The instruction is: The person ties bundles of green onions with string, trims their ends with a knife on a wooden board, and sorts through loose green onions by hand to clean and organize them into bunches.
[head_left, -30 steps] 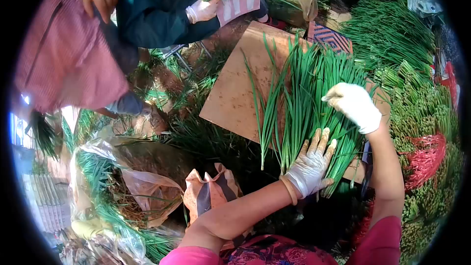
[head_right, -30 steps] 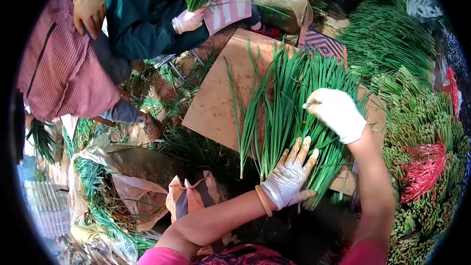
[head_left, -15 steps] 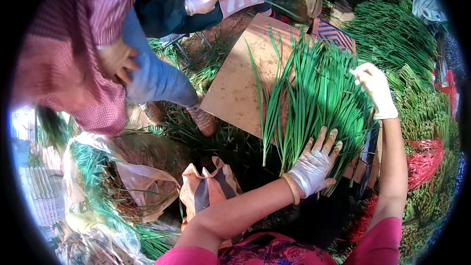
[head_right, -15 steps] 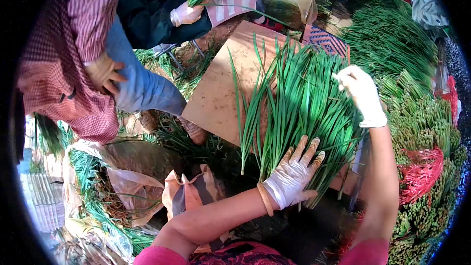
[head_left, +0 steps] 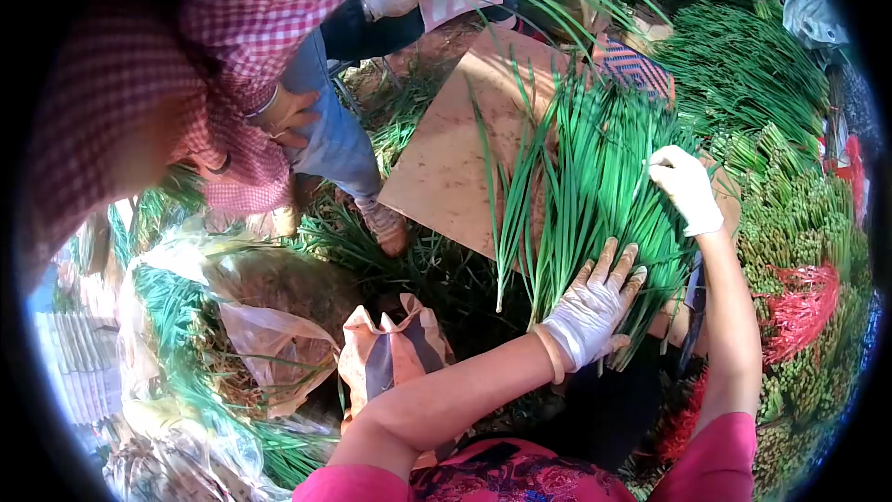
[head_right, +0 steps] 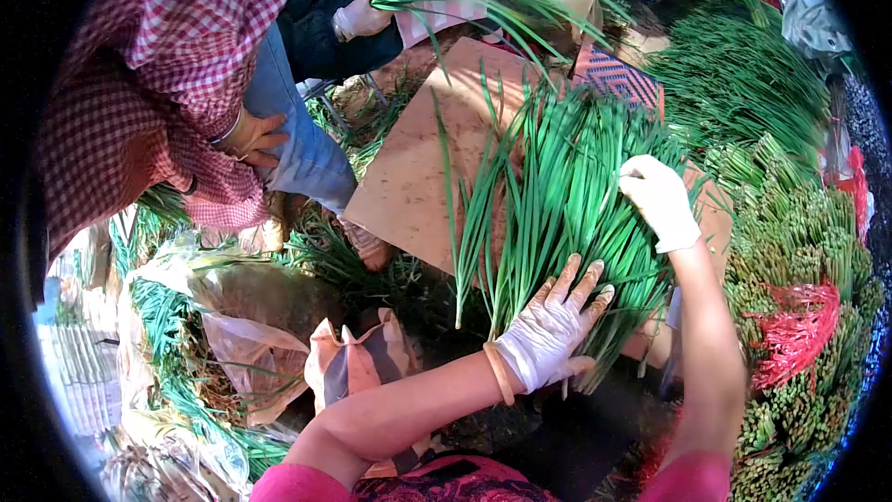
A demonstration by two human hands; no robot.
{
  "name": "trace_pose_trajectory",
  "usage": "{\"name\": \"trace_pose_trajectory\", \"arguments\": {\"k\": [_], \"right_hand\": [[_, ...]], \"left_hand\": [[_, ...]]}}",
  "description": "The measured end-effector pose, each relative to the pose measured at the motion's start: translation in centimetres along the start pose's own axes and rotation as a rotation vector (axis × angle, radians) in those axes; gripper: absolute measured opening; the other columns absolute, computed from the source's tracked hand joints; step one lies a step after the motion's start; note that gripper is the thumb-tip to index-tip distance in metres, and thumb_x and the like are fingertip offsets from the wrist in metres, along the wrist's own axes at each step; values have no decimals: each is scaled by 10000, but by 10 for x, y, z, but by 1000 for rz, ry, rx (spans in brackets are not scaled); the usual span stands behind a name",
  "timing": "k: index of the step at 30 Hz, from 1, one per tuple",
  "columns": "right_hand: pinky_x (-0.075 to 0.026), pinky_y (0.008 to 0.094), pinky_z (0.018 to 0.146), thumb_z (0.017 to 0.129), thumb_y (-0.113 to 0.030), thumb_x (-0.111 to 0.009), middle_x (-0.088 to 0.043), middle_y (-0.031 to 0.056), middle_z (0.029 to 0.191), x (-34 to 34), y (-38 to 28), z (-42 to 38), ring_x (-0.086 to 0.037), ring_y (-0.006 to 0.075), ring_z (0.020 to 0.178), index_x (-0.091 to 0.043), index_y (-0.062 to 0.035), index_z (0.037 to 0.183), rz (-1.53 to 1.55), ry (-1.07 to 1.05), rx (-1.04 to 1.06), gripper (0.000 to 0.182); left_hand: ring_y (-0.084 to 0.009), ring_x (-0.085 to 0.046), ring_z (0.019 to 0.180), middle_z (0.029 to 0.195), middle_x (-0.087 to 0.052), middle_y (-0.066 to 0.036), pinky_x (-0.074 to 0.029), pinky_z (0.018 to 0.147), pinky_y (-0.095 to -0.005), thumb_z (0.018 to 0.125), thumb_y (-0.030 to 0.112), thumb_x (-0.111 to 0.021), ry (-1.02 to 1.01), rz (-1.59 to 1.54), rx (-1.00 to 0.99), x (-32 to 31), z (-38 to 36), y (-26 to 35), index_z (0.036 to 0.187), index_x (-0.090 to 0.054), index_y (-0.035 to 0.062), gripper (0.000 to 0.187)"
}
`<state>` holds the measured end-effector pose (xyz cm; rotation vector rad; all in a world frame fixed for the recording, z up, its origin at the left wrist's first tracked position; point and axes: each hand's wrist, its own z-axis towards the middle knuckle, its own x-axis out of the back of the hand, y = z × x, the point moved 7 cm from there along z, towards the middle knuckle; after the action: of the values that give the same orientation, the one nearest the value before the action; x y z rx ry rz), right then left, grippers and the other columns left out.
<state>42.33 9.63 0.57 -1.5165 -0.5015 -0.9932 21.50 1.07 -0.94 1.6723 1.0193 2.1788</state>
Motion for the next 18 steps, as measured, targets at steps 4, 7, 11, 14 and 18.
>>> {"name": "trace_pose_trajectory", "arguments": {"k": [4, 7, 11, 14, 18], "right_hand": [[-395, 239, 517, 788, -112, -596, -627, 48, 808, 8, 2, -11, -543, 92, 622, -576, -52, 845, 340, -21, -179, 85], [-398, 220, 489, 804, -108, -579, -637, 72, 840, 1, -11, -26, -547, 98, 602, -550, -56, 897, 814, -35, -317, 110], [-428, 205, 466, 830, -25, -498, -590, 41, 808, -25, 8, -44, -550, 133, 626, -519, -61, 941, 1300, 23, -423, 118], [-425, 214, 462, 872, -27, -506, -499, 1, 726, -26, -12, -62, -506, 108, 628, -527, -84, 914, 1451, 88, -522, 74], [-408, 220, 469, 863, -8, -492, -481, 20, 799, -2, -32, -84, -445, 94, 618, -517, -77, 1000, 2330, -117, -475, 156]], "left_hand": [[-415, -174, 1382, 1491, -202, -211, -300, 1075, -473, 694, 427, -725, 19, 0, -13, 0, 0, -1, 1395, -347, 50, 881], [-410, -179, 1382, 1488, -202, -219, -282, 1089, -451, 700, 420, -720, 4, 1, -8, 3, 0, -1, 1397, -336, 32, 885], [-403, -186, 1381, 1480, -199, -245, -239, 1118, -401, 707, 401, -713, 14, -25, 40, 0, 2, -10, 1393, -307, -38, 910], [-398, -201, 1377, 1474, -200, -262, -223, 1128, -368, 708, 384, -712, -21, 26, 31, -8, 3, -15, 1387, -278, -93, 936], [-414, -224, 1365, 1480, -165, -276, -245, 1120, -365, 732, 342, -714, -40, -25, 78, -8, 3, -20, 1408, -205, -97, 953]]}}
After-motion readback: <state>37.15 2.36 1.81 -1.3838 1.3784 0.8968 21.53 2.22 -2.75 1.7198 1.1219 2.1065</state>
